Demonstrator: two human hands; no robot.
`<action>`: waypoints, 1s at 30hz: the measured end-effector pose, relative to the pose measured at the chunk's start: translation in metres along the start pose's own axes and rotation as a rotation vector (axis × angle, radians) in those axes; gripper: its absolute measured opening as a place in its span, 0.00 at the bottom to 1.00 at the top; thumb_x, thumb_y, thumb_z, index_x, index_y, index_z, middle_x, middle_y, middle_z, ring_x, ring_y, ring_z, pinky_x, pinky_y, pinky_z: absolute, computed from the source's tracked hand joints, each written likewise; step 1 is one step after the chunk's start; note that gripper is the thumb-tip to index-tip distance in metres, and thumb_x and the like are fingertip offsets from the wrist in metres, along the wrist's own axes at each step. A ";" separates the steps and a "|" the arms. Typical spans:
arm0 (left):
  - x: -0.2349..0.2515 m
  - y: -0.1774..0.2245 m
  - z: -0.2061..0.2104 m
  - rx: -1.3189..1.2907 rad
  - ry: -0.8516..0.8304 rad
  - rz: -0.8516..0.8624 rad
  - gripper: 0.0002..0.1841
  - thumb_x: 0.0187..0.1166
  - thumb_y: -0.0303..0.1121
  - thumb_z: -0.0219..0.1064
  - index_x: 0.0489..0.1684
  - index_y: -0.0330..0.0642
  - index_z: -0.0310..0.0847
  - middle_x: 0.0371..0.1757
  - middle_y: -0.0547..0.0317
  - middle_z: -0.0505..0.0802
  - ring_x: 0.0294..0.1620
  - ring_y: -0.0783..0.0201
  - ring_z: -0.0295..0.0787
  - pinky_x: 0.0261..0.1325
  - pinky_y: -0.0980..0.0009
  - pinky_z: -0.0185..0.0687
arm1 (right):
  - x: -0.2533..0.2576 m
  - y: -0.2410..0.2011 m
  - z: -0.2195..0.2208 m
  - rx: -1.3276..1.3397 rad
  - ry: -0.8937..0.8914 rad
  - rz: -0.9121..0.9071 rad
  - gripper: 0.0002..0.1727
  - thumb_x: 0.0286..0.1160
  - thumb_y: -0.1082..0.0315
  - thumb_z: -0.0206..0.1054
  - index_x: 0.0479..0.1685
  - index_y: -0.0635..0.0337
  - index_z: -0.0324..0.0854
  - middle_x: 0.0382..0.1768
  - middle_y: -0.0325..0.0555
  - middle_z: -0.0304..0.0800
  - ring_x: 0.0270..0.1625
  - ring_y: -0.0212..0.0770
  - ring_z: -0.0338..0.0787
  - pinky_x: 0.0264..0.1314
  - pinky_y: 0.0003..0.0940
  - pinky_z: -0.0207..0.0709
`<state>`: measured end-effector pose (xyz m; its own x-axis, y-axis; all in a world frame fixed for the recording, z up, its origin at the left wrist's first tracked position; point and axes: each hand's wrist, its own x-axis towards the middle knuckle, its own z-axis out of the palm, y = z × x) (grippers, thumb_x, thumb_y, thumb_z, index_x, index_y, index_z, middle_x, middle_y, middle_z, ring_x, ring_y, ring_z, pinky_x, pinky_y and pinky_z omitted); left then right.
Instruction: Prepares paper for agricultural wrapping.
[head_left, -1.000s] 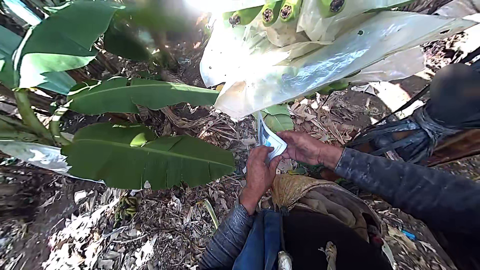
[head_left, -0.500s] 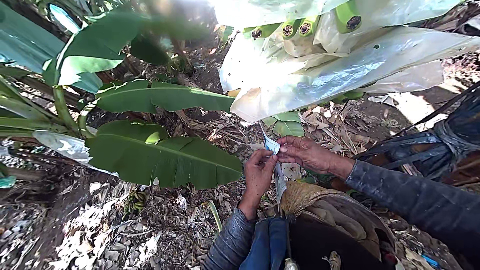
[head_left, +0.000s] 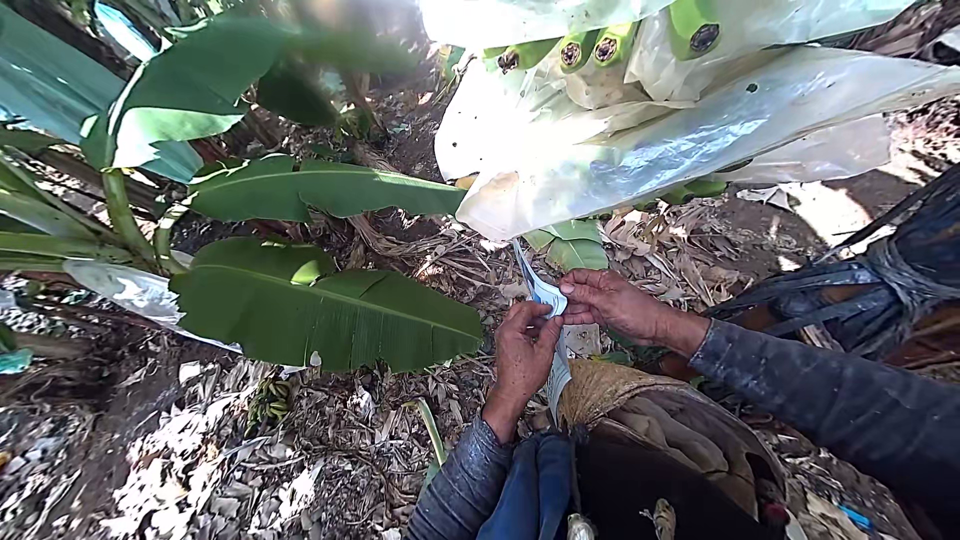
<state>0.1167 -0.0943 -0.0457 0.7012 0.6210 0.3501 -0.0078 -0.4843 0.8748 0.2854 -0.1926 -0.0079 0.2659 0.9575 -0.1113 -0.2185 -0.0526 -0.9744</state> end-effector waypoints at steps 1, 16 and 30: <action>0.000 0.000 0.000 -0.005 0.002 -0.002 0.10 0.78 0.31 0.73 0.49 0.34 0.89 0.51 0.50 0.92 0.39 0.67 0.92 0.43 0.72 0.93 | 0.000 0.000 -0.001 0.014 -0.005 -0.001 0.13 0.93 0.64 0.53 0.58 0.66 0.76 0.50 0.54 0.93 0.50 0.45 0.97 0.61 0.40 0.91; 0.003 -0.003 -0.004 0.128 0.008 -0.084 0.13 0.87 0.34 0.62 0.52 0.35 0.88 0.37 0.56 0.95 0.35 0.68 0.93 0.45 0.67 0.92 | 0.000 0.012 0.006 -0.526 0.020 -0.091 0.12 0.88 0.67 0.60 0.58 0.60 0.86 0.54 0.45 0.93 0.52 0.31 0.94 0.63 0.30 0.88; 0.018 0.081 -0.062 -0.064 -0.273 0.395 0.15 0.85 0.38 0.67 0.46 0.31 0.87 0.46 0.50 0.94 0.49 0.61 0.93 0.57 0.62 0.92 | 0.004 -0.005 -0.029 -1.176 0.040 -0.376 0.19 0.91 0.54 0.56 0.53 0.58 0.88 0.42 0.52 0.93 0.49 0.53 0.93 0.57 0.57 0.83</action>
<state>0.0842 -0.0843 0.0526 0.7972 0.2087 0.5665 -0.3490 -0.6063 0.7145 0.3147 -0.1969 -0.0088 0.1633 0.9600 0.2276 0.8490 -0.0192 -0.5281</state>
